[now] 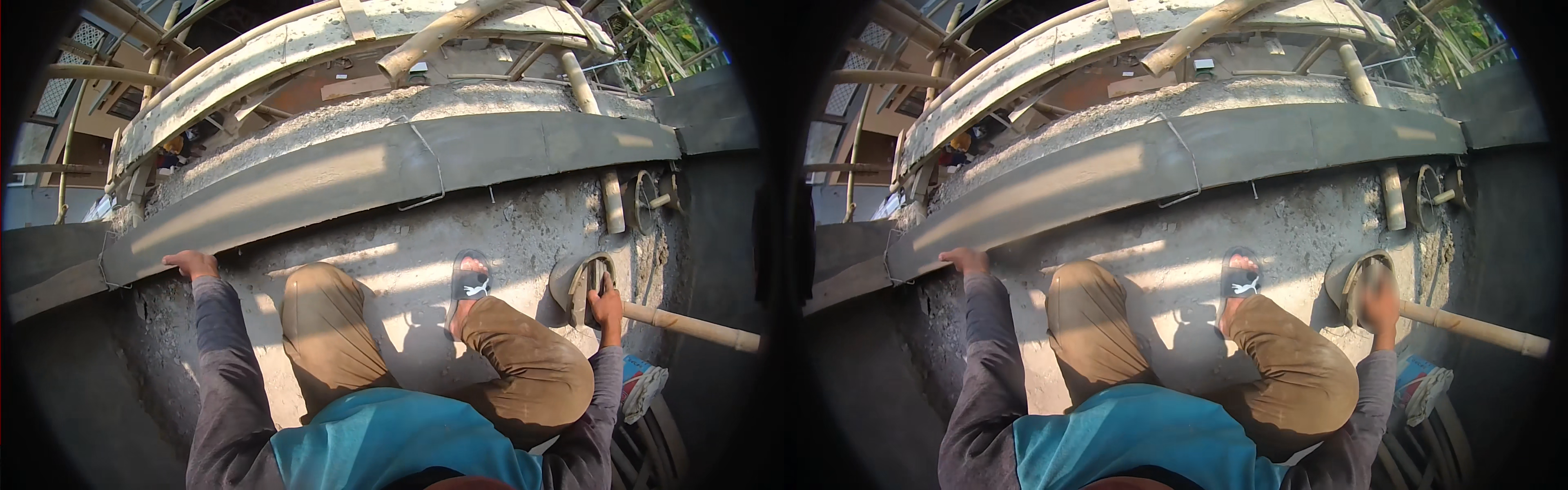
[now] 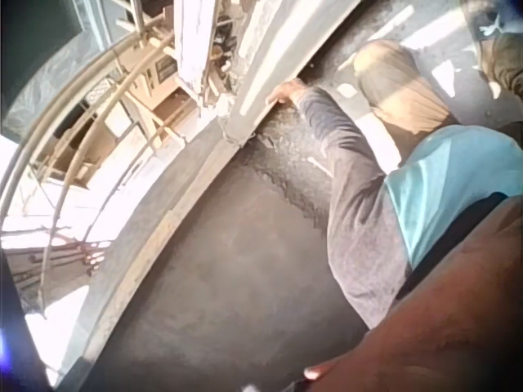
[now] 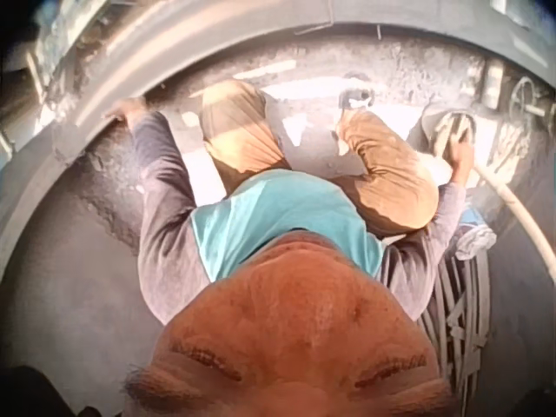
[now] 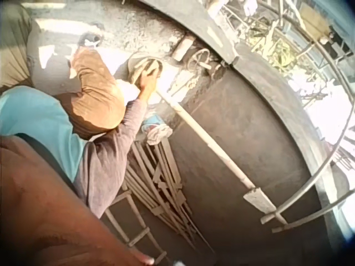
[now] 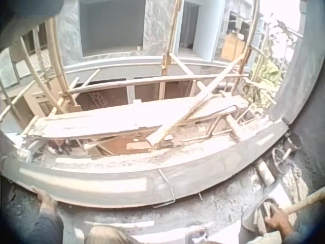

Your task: Applying and smoothing mortar on a concrete ledge using a hand float and trowel.

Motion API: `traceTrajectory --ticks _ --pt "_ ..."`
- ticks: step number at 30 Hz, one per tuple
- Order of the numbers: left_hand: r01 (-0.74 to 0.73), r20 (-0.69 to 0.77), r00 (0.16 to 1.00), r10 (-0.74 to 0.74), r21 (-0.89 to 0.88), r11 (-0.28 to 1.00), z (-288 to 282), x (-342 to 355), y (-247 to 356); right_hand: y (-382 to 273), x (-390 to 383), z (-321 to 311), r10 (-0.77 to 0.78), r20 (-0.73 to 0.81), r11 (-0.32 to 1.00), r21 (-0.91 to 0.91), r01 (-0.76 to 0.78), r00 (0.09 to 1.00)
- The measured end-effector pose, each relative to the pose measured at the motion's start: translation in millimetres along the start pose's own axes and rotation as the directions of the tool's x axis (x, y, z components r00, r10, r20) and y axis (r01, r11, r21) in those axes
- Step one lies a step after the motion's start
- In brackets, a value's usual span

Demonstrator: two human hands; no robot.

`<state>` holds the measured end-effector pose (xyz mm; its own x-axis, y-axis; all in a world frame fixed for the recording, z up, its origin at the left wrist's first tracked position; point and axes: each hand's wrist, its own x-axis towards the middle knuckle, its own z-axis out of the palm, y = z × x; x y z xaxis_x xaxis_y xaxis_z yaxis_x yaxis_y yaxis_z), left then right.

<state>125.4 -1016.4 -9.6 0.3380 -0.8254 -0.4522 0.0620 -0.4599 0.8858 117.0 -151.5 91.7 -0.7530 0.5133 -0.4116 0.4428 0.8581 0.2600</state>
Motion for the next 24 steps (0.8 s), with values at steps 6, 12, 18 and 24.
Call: traceTrajectory --ticks 6,12,18,24 --pt "-0.006 -0.083 0.996 0.025 0.221 0.975 -4.5 -24.5 26.9 -126.0 -69.1 -77.3 -0.567 0.015 0.815 -0.139 0.563 0.824" --pt "-0.078 -0.072 0.992 0.104 0.301 0.951 -2.8 -23.7 19.2 -251.3 -148.6 -51.3 -0.869 -0.031 0.487 -0.222 0.845 0.493" --pt "0.008 -0.089 0.996 0.017 0.27 0.963 -1.3 -26.5 27.9 -373.3 -202.9 -34.9 -0.852 -0.27 0.461 0.02 0.887 0.449" --pt "0.024 -0.065 0.998 -0.008 0.247 0.969 -4.9 -35.0 30.4 -446.6 -164.5 -58.0 -0.642 -0.459 0.632 0.135 0.763 0.614"
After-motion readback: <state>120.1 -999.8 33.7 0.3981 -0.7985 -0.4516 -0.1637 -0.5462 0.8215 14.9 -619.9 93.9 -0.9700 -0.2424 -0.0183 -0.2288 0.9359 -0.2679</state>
